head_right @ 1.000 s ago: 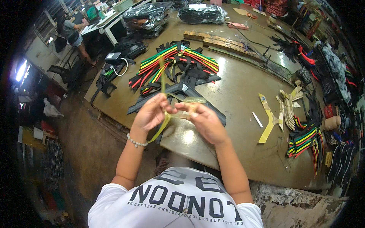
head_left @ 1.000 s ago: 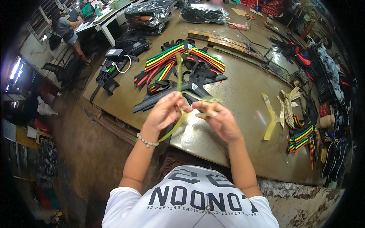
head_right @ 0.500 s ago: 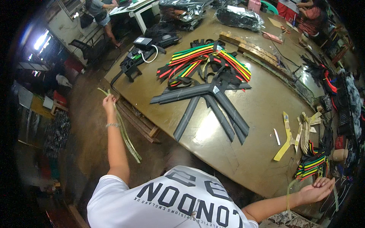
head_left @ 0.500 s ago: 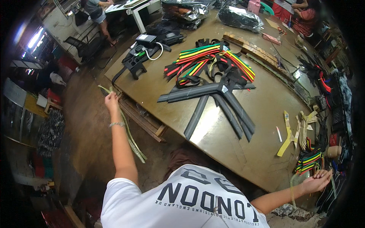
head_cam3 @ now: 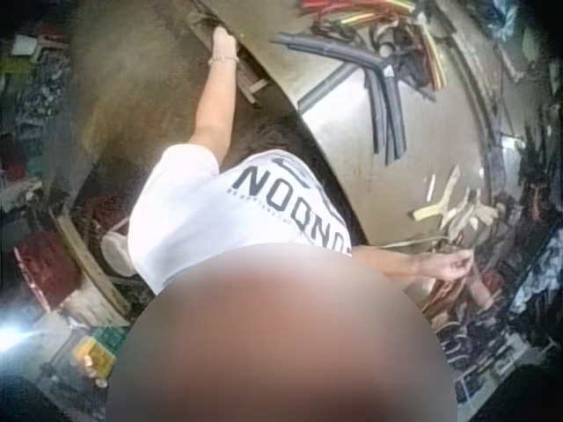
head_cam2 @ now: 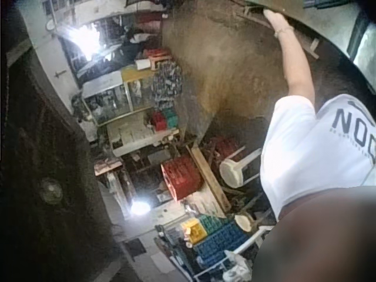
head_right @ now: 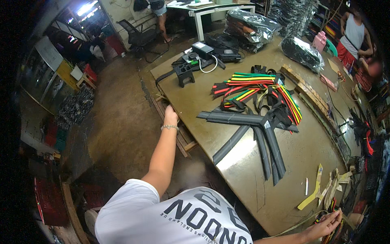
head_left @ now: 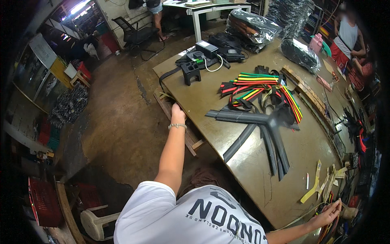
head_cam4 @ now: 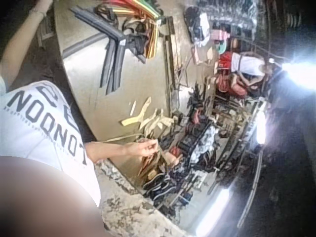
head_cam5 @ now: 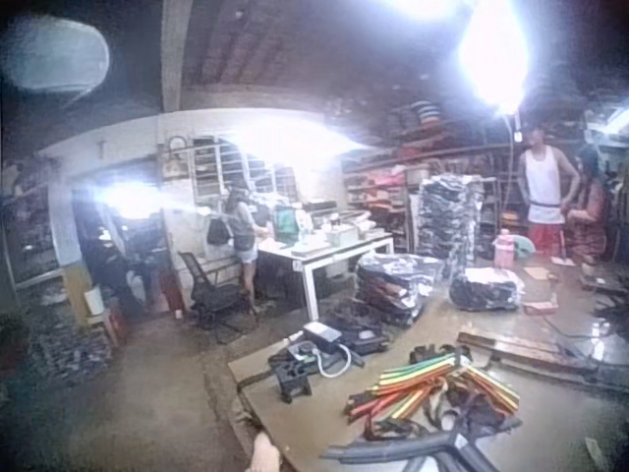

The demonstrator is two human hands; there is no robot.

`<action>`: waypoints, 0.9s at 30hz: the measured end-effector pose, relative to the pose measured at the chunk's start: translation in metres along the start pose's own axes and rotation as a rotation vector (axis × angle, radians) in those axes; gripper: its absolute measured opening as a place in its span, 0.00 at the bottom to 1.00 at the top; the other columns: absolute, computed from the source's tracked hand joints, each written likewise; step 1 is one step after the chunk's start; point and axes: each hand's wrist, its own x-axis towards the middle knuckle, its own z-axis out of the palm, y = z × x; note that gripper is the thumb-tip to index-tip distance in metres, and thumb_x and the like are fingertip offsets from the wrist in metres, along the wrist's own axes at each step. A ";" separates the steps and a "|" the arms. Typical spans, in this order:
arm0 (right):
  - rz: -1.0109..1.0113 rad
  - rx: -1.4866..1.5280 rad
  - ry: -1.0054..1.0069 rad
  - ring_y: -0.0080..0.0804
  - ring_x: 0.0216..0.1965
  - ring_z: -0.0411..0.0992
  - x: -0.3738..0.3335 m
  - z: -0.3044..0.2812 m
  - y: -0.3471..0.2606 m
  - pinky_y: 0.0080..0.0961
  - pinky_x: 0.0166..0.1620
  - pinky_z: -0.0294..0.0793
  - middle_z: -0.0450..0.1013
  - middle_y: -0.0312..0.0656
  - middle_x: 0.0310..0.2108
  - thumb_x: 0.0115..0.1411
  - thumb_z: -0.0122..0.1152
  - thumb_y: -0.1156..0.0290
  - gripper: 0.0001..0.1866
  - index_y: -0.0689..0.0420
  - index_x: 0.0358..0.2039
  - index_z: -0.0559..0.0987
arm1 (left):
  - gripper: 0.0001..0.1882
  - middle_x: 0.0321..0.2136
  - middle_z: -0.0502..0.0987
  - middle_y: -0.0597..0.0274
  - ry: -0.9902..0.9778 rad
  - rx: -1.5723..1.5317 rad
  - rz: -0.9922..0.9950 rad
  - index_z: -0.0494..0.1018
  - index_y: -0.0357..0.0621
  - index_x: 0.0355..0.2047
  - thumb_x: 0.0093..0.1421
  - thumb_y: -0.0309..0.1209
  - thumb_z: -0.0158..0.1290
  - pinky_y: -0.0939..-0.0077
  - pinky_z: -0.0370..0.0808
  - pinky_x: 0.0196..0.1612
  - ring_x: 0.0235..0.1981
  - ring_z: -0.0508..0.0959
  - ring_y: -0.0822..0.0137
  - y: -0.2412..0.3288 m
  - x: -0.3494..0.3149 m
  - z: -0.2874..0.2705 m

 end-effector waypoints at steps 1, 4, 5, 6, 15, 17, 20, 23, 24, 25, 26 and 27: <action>0.000 0.015 -0.032 0.12 0.20 0.48 -0.001 0.002 0.003 0.16 0.22 0.48 0.54 0.26 0.20 0.69 0.52 0.63 0.15 0.59 0.50 0.74 | 0.16 0.44 0.78 0.50 -0.105 0.077 -0.017 0.73 0.36 0.44 0.69 0.35 0.40 0.62 0.78 0.43 0.42 0.79 0.56 -0.002 -0.004 -0.004; 0.012 0.019 -0.099 0.11 0.20 0.47 -0.001 0.005 0.015 0.15 0.22 0.46 0.55 0.24 0.21 0.69 0.52 0.64 0.14 0.58 0.49 0.74 | 0.17 0.44 0.78 0.52 -0.197 0.327 0.045 0.74 0.36 0.45 0.68 0.37 0.43 0.66 0.78 0.41 0.42 0.78 0.58 -0.008 -0.015 -0.011; 0.023 0.012 -0.134 0.11 0.20 0.47 -0.002 0.005 0.020 0.15 0.22 0.46 0.57 0.25 0.22 0.69 0.51 0.64 0.13 0.58 0.49 0.74 | 0.18 0.46 0.77 0.53 -0.116 0.341 0.083 0.74 0.36 0.46 0.68 0.38 0.44 0.67 0.76 0.44 0.45 0.77 0.59 -0.008 -0.019 -0.011; 0.034 0.011 -0.171 0.10 0.20 0.47 -0.003 0.005 0.026 0.15 0.22 0.46 0.59 0.25 0.23 0.70 0.51 0.65 0.13 0.58 0.49 0.74 | 0.19 0.47 0.77 0.52 -0.130 0.445 0.120 0.73 0.36 0.47 0.68 0.39 0.43 0.67 0.76 0.46 0.46 0.77 0.59 -0.010 -0.022 -0.011; 0.182 0.041 -0.211 0.12 0.24 0.53 -0.016 0.032 0.072 0.14 0.25 0.52 0.63 0.26 0.27 0.68 0.53 0.68 0.11 0.62 0.44 0.74 | 0.21 0.49 0.75 0.51 -0.086 0.468 0.160 0.72 0.36 0.49 0.68 0.39 0.40 0.63 0.73 0.50 0.49 0.75 0.56 -0.018 0.004 0.022; 0.090 -0.051 -0.250 0.14 0.26 0.55 -0.021 0.035 0.075 0.15 0.27 0.55 0.63 0.27 0.27 0.68 0.54 0.68 0.11 0.63 0.44 0.74 | 0.21 0.50 0.75 0.50 -0.080 0.463 0.160 0.71 0.36 0.49 0.68 0.40 0.39 0.63 0.73 0.51 0.49 0.75 0.55 -0.010 0.009 0.023; -0.001 -0.120 -0.266 0.16 0.30 0.59 -0.025 0.041 0.073 0.16 0.33 0.61 0.65 0.30 0.30 0.68 0.53 0.69 0.11 0.63 0.44 0.74 | 0.22 0.51 0.74 0.49 -0.060 0.442 0.163 0.71 0.36 0.50 0.68 0.40 0.38 0.61 0.72 0.52 0.50 0.74 0.54 0.002 0.010 0.023; 0.034 -0.168 -0.290 0.17 0.33 0.61 -0.032 0.043 0.064 0.15 0.36 0.63 0.67 0.31 0.33 0.68 0.53 0.69 0.11 0.63 0.44 0.75 | 0.22 0.52 0.74 0.49 -0.039 0.432 0.162 0.70 0.36 0.51 0.68 0.40 0.37 0.60 0.71 0.54 0.51 0.74 0.53 0.009 0.007 0.017; -0.002 -0.146 -0.324 0.17 0.32 0.61 -0.034 0.044 0.060 0.15 0.35 0.62 0.66 0.31 0.32 0.68 0.53 0.69 0.10 0.63 0.43 0.75 | 0.22 0.52 0.73 0.49 -0.036 0.424 0.158 0.70 0.36 0.51 0.68 0.40 0.37 0.60 0.71 0.54 0.52 0.73 0.52 0.009 0.006 0.015; -0.022 -0.132 -0.320 0.16 0.31 0.60 -0.035 0.045 0.058 0.15 0.34 0.61 0.65 0.30 0.31 0.68 0.53 0.69 0.10 0.63 0.43 0.75 | 0.23 0.53 0.73 0.48 -0.026 0.411 0.160 0.70 0.36 0.51 0.68 0.40 0.36 0.59 0.71 0.54 0.52 0.73 0.52 0.010 0.004 0.012; -0.031 -0.107 -0.325 0.16 0.31 0.60 -0.037 0.046 0.055 0.15 0.33 0.60 0.65 0.30 0.30 0.68 0.53 0.69 0.10 0.63 0.43 0.75 | 0.23 0.53 0.73 0.48 -0.016 0.399 0.174 0.70 0.36 0.51 0.68 0.40 0.36 0.59 0.71 0.55 0.52 0.73 0.52 0.012 0.003 0.011; -0.037 -0.137 -0.332 0.16 0.30 0.59 -0.039 0.046 0.052 0.15 0.33 0.60 0.64 0.30 0.30 0.68 0.53 0.69 0.10 0.63 0.42 0.75 | 0.23 0.53 0.73 0.48 0.001 0.381 0.190 0.70 0.36 0.51 0.68 0.40 0.35 0.59 0.70 0.55 0.53 0.73 0.51 0.014 0.000 0.009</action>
